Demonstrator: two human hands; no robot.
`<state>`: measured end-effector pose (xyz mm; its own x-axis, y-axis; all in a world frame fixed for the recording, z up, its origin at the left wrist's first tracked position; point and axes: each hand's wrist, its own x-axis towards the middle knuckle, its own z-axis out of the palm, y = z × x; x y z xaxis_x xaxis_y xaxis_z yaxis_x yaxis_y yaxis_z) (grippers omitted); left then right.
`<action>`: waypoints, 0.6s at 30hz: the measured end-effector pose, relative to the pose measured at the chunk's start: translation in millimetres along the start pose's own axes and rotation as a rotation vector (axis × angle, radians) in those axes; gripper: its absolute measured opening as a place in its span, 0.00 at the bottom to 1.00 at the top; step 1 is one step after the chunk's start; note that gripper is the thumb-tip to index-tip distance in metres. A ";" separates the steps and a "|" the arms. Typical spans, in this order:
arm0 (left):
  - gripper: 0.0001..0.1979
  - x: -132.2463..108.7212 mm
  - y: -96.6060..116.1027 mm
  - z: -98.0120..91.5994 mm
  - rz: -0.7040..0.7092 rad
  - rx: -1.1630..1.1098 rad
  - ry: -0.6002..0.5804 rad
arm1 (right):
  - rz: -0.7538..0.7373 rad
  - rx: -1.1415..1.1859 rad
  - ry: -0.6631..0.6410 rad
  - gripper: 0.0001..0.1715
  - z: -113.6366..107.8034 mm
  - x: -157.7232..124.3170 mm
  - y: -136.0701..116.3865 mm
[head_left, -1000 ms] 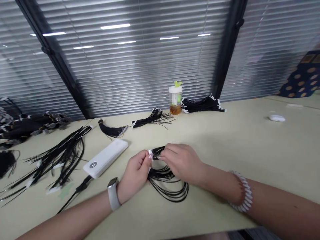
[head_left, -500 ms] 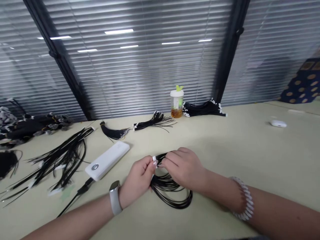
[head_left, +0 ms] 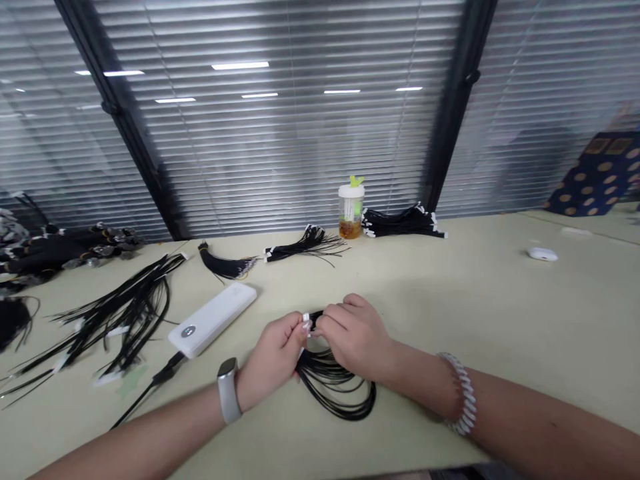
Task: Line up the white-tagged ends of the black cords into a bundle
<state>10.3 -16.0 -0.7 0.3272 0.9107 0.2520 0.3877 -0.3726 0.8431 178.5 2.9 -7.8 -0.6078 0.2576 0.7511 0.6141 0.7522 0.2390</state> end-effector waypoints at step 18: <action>0.11 -29.8 50.6 -36.0 -0.306 -0.063 -0.503 | 0.990 1.262 -0.028 0.10 -69.6 21.9 29.4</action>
<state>-10.9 -55.6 51.5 0.5825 0.7733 -0.2503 0.4820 -0.0807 0.8724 218.3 -11.6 58.6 -0.2599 0.9243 0.2797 -0.0272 0.2825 -0.9589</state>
